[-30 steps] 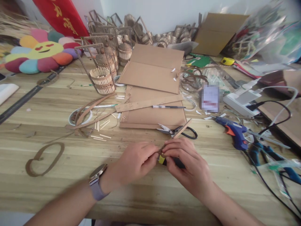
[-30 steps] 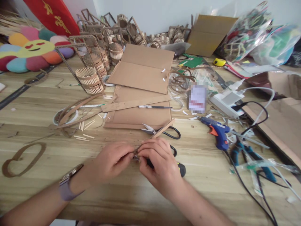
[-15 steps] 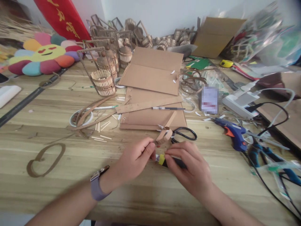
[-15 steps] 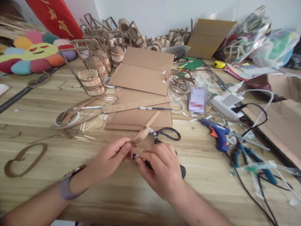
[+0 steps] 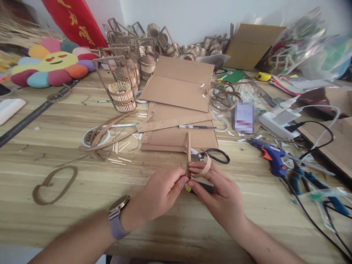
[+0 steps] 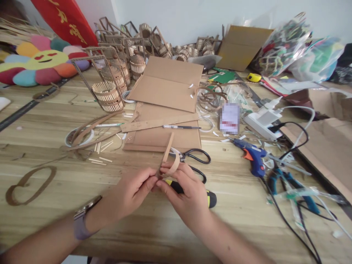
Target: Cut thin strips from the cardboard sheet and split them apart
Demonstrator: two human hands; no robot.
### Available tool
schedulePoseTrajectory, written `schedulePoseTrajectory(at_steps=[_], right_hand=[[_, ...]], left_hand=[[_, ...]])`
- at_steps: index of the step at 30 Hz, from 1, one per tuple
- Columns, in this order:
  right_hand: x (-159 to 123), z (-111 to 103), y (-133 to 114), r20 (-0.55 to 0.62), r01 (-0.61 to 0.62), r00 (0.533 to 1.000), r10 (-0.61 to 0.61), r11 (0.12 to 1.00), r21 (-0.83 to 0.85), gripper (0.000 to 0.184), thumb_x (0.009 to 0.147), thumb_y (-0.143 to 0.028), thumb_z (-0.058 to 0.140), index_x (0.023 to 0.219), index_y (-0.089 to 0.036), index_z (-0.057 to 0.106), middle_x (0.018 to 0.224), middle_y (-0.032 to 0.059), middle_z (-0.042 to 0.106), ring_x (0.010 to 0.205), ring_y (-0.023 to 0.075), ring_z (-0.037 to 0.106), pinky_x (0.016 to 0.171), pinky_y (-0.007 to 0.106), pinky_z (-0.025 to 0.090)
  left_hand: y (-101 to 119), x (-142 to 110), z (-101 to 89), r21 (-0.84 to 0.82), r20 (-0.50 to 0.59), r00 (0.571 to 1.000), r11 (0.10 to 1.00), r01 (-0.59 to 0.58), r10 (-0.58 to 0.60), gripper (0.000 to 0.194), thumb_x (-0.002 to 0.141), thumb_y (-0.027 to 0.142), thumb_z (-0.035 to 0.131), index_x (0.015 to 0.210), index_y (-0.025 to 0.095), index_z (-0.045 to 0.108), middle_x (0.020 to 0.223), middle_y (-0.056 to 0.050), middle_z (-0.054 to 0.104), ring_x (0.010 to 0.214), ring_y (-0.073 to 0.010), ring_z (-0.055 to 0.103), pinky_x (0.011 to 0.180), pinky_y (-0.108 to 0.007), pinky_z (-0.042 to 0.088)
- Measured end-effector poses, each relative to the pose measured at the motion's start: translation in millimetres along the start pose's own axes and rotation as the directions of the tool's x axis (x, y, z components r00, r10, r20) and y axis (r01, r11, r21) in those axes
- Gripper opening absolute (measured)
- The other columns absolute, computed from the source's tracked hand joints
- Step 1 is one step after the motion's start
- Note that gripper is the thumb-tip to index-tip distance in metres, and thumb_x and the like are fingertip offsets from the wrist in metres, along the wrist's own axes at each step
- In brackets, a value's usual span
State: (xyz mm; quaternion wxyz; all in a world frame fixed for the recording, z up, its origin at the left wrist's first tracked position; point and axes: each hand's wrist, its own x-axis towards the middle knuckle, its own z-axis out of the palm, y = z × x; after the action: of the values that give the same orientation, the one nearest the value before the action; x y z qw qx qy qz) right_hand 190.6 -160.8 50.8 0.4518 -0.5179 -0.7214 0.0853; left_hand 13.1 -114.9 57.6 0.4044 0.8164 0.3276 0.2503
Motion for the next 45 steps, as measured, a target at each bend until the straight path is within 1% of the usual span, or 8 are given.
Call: schedulePoseTrajectory(at_steps=[7,17,28,33,37,41,43,45], right_hand=[[-4,-2,0,-0.018,-0.025,0.999,0.028,0.985,0.170,0.013,0.084,-0.014,0.069,0.093,-0.024,0.069,0.093,0.0047,0.076,0.087,0.0187,0.073,0.078,0.030,0.062],[2,-5,-5,-0.023,-0.094,0.994,0.107,0.941,0.325,0.015,0.080,-0.009,0.069,0.081,-0.024,0.071,0.083,0.0023,0.075,0.080,0.0173,0.073,0.074,0.029,0.061],[3,-4,-4,-0.007,-0.144,0.988,0.153,0.940,0.310,0.012,0.084,-0.013,0.064,0.080,-0.024,0.068,0.079,0.0013,0.072,0.075,0.0164,0.070,0.067,0.027,0.059],[0,-4,2,0.021,-0.082,0.997,0.080,0.986,0.148,0.011,0.089,-0.015,0.061,0.088,-0.024,0.066,0.088,0.0017,0.072,0.084,0.0157,0.069,0.073,0.026,0.058],[4,-13,16,0.155,-0.005,0.988,0.012,0.999,-0.044,0.017,0.090,-0.027,0.064,0.106,-0.022,0.062,0.099,0.0063,0.071,0.094,0.0196,0.067,0.078,0.032,0.056],[6,-17,28,0.510,0.132,0.860,-0.002,0.967,-0.219,0.044,0.073,-0.040,0.081,0.110,-0.022,0.065,0.096,0.0068,0.068,0.089,0.0253,0.064,0.074,0.039,0.054],[5,-15,28,0.606,0.197,0.795,0.019,0.937,-0.289,0.039,0.071,-0.036,0.082,0.104,-0.022,0.067,0.092,0.0058,0.067,0.086,0.0258,0.063,0.072,0.039,0.053],[4,-12,25,0.633,0.230,0.774,0.020,0.923,-0.309,0.027,0.076,-0.028,0.077,0.100,-0.020,0.067,0.089,0.0054,0.067,0.085,0.0244,0.063,0.072,0.038,0.051]], left_hand=[[0,-1,-2.8,0.156,-0.017,0.963,0.952,-0.264,0.270,0.033,0.105,0.028,0.030,0.080,0.020,0.049,0.074,-0.001,0.059,0.068,-0.0141,0.052,0.064,-0.023,0.040],[-6,3,-6.0,0.114,0.007,0.936,0.930,-0.350,0.352,0.034,0.105,0.029,0.031,0.080,0.019,0.052,0.072,-0.001,0.057,0.065,-0.0131,0.050,0.062,-0.022,0.039],[-6,2,-6.2,-0.018,0.096,0.977,0.981,-0.191,0.192,0.030,0.102,0.030,0.034,0.079,0.021,0.050,0.072,0.000,0.056,0.067,-0.0149,0.050,0.066,-0.026,0.038],[0,1,-6.2,-0.123,0.113,0.994,0.992,0.009,0.005,0.028,0.100,0.032,0.038,0.076,0.021,0.047,0.067,0.003,0.051,0.062,-0.0127,0.047,0.061,-0.024,0.035],[-4,4,-7.7,-0.293,0.003,0.982,0.939,0.179,-0.187,0.033,0.100,0.040,0.038,0.079,0.019,0.052,0.063,0.004,0.050,0.059,-0.0113,0.046,0.059,-0.024,0.035],[-11,10,-10.4,-0.537,-0.079,0.933,0.804,0.256,-0.350,0.035,0.098,0.046,0.041,0.084,0.018,0.055,0.058,0.005,0.047,0.053,-0.0097,0.041,0.053,-0.022,0.034],[-14,13,-10.8,-0.589,-0.085,0.919,0.763,0.265,-0.385,0.037,0.097,0.050,0.044,0.083,0.017,0.055,0.058,0.005,0.047,0.052,-0.0093,0.039,0.050,-0.021,0.031],[-16,14,-10.4,-0.609,-0.087,0.910,0.745,0.273,-0.405,0.039,0.095,0.053,0.045,0.083,0.017,0.056,0.058,0.005,0.047,0.051,-0.0092,0.039,0.048,-0.021,0.030]])
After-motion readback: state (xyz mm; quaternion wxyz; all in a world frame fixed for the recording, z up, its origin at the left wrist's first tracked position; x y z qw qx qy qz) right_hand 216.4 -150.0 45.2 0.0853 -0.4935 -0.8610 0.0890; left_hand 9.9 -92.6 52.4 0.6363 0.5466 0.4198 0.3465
